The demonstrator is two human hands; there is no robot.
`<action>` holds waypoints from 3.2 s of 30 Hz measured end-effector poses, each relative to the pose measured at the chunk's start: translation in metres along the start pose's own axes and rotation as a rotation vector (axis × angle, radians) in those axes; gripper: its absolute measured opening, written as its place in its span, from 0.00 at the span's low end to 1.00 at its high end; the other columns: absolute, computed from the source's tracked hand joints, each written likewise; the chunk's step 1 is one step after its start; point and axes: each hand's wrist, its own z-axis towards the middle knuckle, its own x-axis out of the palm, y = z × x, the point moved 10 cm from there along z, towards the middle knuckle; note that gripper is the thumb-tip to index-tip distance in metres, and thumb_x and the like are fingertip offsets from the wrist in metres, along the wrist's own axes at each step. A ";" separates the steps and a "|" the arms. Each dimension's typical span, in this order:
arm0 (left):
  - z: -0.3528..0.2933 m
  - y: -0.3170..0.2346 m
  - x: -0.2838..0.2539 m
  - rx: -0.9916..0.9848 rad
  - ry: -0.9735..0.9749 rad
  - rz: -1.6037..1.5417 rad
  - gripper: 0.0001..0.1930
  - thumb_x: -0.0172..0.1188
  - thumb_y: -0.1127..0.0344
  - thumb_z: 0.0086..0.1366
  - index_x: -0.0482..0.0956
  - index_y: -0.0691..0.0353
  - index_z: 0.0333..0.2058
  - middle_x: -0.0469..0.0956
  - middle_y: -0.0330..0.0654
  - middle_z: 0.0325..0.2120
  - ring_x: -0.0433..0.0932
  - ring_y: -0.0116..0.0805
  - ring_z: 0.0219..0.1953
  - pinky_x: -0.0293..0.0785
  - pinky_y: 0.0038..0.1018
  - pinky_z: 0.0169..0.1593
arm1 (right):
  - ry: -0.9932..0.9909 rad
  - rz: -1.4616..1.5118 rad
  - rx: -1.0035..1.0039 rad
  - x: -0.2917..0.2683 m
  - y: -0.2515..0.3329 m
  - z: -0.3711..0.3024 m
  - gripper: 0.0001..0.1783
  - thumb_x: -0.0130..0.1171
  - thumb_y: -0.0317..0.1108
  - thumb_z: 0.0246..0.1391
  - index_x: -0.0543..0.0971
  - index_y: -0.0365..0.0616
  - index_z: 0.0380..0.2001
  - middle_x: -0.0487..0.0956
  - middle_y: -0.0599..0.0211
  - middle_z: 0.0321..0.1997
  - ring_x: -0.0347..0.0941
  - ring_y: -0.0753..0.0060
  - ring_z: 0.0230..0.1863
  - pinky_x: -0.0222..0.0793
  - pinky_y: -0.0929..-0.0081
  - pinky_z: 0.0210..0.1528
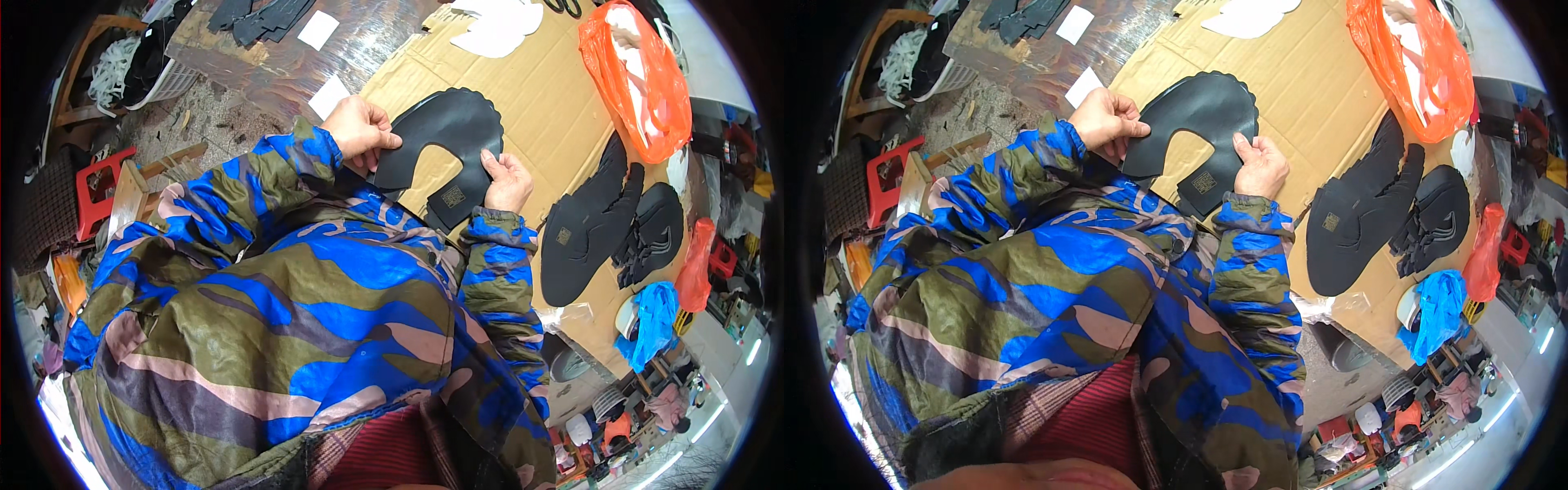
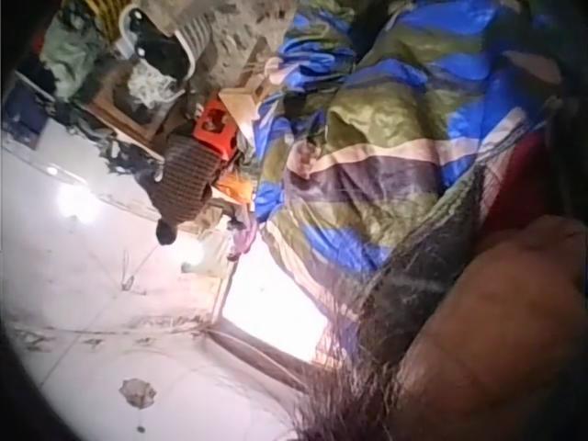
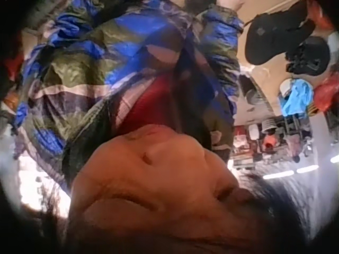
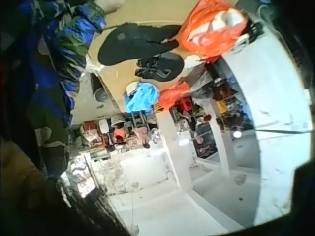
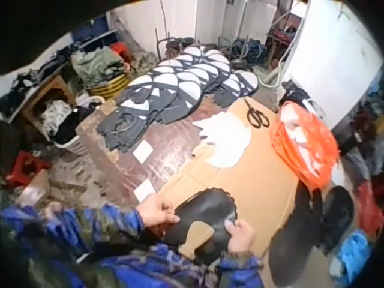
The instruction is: Assembling and aligning various pre-cut leather and fabric components to form shoe uppers.
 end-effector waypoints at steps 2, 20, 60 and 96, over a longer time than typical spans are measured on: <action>0.000 -0.002 0.002 0.008 0.011 0.025 0.11 0.66 0.68 0.57 0.75 0.61 0.20 0.77 0.40 0.14 0.79 0.27 0.15 0.70 0.22 0.14 | 0.001 -0.007 -0.004 0.000 -0.001 0.001 0.15 0.71 0.33 0.46 0.76 0.35 0.21 0.68 0.77 0.15 0.60 0.85 0.21 0.58 0.82 0.25; -0.043 -0.066 -0.003 0.658 -0.490 0.691 0.12 0.71 0.66 0.46 0.74 0.59 0.24 0.76 0.47 0.21 0.78 0.48 0.28 0.72 0.39 0.31 | 0.020 -0.086 -0.011 0.003 0.007 -0.002 0.14 0.70 0.31 0.47 0.74 0.35 0.21 0.66 0.77 0.16 0.59 0.85 0.22 0.56 0.81 0.24; -0.043 -0.074 0.113 1.135 0.301 1.189 0.66 0.75 0.36 0.20 0.60 0.46 0.66 0.41 0.51 0.71 0.33 0.56 0.73 0.27 0.61 0.68 | 0.089 -0.086 0.334 0.006 -0.004 -0.077 0.22 0.69 0.19 0.42 0.68 0.33 0.38 0.74 0.68 0.22 0.73 0.78 0.21 0.72 0.80 0.16; -0.025 -0.076 0.080 0.944 -0.080 0.972 0.65 0.44 0.20 0.45 0.50 0.81 0.63 0.45 0.67 0.67 0.40 0.59 0.71 0.34 0.51 0.71 | 0.139 -1.090 -0.476 0.061 0.055 -0.073 0.50 0.61 0.46 0.49 0.50 0.34 0.69 0.47 0.39 0.73 0.41 0.38 0.74 0.37 0.39 0.70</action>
